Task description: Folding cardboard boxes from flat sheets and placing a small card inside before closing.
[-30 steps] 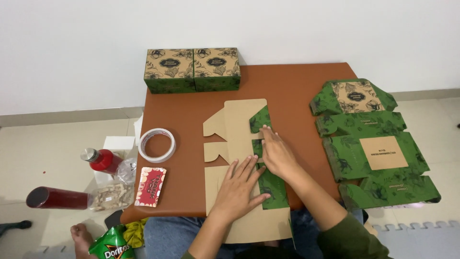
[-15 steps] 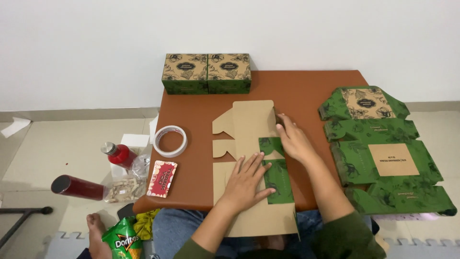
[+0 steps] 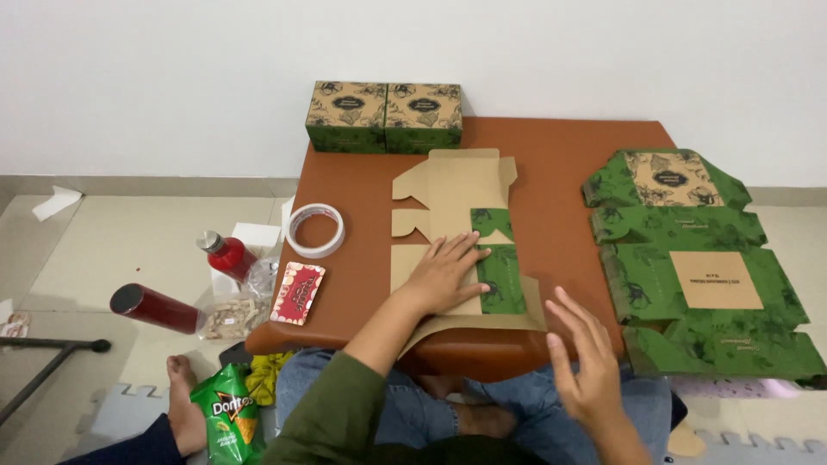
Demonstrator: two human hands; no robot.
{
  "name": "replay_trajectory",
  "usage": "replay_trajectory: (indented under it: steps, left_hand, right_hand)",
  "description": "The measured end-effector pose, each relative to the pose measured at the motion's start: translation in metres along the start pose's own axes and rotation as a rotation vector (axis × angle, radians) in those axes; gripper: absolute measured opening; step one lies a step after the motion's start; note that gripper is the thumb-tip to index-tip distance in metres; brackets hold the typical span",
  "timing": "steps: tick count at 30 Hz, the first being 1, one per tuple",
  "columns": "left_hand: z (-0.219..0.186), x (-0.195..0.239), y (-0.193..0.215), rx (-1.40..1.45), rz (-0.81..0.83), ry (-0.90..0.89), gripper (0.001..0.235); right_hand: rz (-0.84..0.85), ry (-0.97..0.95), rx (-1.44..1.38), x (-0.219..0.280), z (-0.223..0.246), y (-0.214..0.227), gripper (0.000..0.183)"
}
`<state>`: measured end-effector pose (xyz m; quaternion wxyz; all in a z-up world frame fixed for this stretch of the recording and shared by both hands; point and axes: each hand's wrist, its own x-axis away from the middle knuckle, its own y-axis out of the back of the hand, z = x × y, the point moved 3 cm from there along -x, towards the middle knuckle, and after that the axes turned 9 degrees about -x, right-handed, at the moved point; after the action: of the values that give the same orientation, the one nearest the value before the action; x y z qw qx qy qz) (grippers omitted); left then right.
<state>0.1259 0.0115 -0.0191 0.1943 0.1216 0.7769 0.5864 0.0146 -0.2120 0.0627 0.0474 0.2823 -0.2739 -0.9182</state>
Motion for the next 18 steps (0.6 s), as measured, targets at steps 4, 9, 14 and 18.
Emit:
replay_trajectory:
  steps: [4, 9, 14, 18]
  left_hand:
    - [0.005, 0.000, 0.009, 0.082, 0.037, -0.024, 0.064]
    - [0.006, 0.020, 0.045, 0.277, -0.014, -0.043, 0.053]
    - [-0.015, 0.090, 0.117, 0.516, -0.174, 0.050, 0.044]
    - [-0.044, 0.157, 0.108, 0.311, -0.395, 0.312, 0.018]
  right_hand:
    - [-0.148, 0.377, 0.260, 0.049, -0.006, -0.038, 0.039]
    - [-0.071, 0.294, 0.399, 0.017, 0.020, -0.040, 0.043]
    - [-0.022, 0.286, 0.327, -0.005, 0.026, -0.030, 0.034]
    - [0.058, 0.276, 0.227, 0.003, 0.017, -0.029, 0.026]
